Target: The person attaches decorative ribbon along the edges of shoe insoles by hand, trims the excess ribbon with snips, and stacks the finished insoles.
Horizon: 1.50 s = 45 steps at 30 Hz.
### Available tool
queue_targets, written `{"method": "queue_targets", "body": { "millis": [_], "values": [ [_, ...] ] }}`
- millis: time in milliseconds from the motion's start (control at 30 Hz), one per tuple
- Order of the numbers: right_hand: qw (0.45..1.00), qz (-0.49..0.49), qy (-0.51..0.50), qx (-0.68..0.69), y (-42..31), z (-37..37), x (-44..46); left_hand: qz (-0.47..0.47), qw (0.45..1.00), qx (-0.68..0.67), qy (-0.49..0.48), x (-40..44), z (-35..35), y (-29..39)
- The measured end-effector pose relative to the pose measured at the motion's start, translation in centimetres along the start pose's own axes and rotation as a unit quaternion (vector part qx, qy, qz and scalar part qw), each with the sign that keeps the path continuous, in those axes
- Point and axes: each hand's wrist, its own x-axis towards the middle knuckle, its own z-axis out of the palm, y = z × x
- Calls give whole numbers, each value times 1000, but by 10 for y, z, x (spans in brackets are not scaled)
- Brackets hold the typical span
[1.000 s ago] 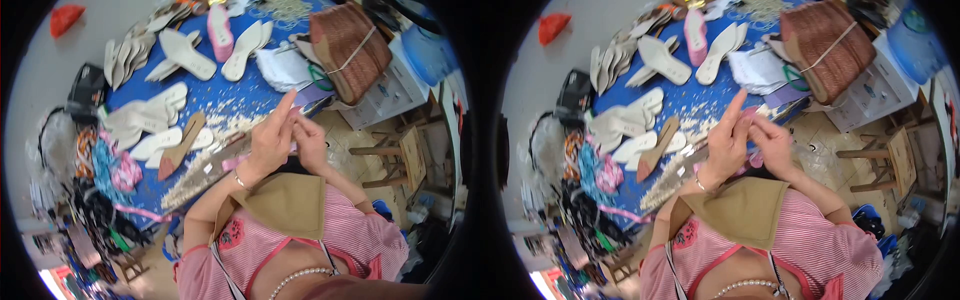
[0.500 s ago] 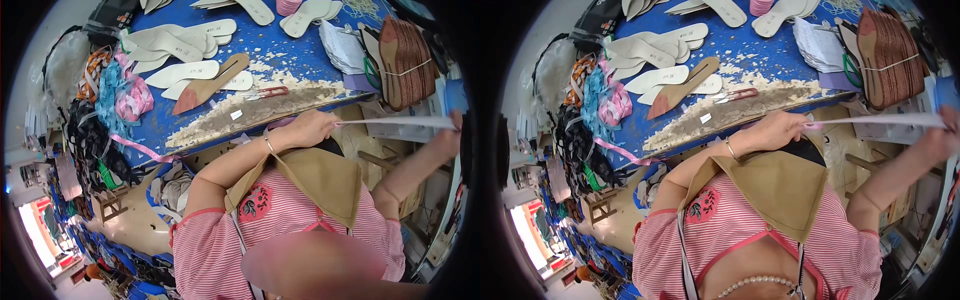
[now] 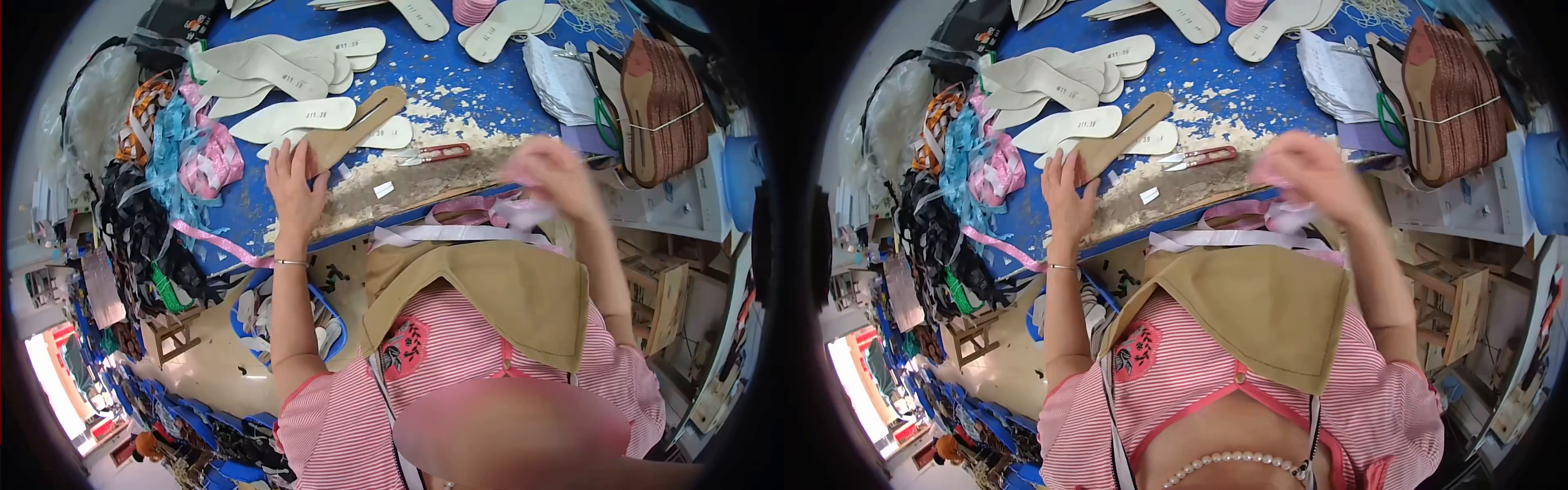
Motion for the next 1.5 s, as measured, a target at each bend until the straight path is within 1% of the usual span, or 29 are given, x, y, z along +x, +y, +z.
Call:
{"method": "queue_targets", "body": {
  "millis": [33,67,133,200,233,267,300,333,367,400,467,500,633,667,800,1000,1067,1133,1167,1233,1300,1333,1467,1500],
  "values": [
    [996,50,-43,-62,6,19,13,4,1000,5,-8,1,2,-6],
    [994,54,-55,-80,14,34,22,8,1000,9,-17,1,3,-11],
    [995,54,-78,-24,46,51,43,20,999,13,-28,5,8,-16],
    [994,72,-53,-54,47,65,50,32,999,7,3,7,12,-21],
    [992,24,-70,-98,70,59,62,24,1000,0,18,12,11,-18],
    [993,12,-55,-107,76,62,67,27,999,-21,14,16,7,-13],
    [992,2,-41,-115,76,63,70,29,999,-42,8,20,4,-7],
    [993,-6,-27,-118,72,61,71,-8,998,-61,-1,18,4,-3],
    [988,-28,3,-151,67,59,72,-46,996,-78,-11,18,4,1],
    [981,-49,31,-184,61,57,74,-34,996,-82,-6,19,4,5],
    [963,-84,80,-242,55,59,74,-201,959,-198,-37,19,0,12],
    [963,-85,86,-239,51,63,72,-195,960,-198,-38,20,-4,15],
    [955,-236,44,-175,37,71,53,-198,915,-345,-69,20,-20,34],
    [954,-236,48,-176,36,70,50,-194,915,-347,-71,20,-19,39],
    [978,-156,-26,-133,34,70,41,-83,933,-310,-161,18,-20,50],
    [986,-110,-30,-121,23,52,38,-96,926,-334,-149,7,-26,47],
    [993,-93,-18,-67,13,48,38,-243,867,-405,-157,-3,-27,40],
    [997,-75,-1,-13,0,42,38,-381,782,-466,-161,-9,-24,35],
    [997,-74,0,-13,-5,40,38,-381,782,-466,-162,-11,-20,35],
    [997,-76,-13,-3,-18,38,40,-414,707,-569,-70,-14,-8,44],
    [997,-78,-29,8,-30,38,44,-438,614,-656,26,-16,5,52],
    [997,-77,-30,8,-36,38,45,-440,613,-656,26,-18,11,56],
    [994,-61,-85,-32,-58,36,52,-392,599,-696,60,-16,34,68],
    [994,-61,-85,-34,-59,38,54,-392,598,-697,61,-14,36,69]
  ]
}}
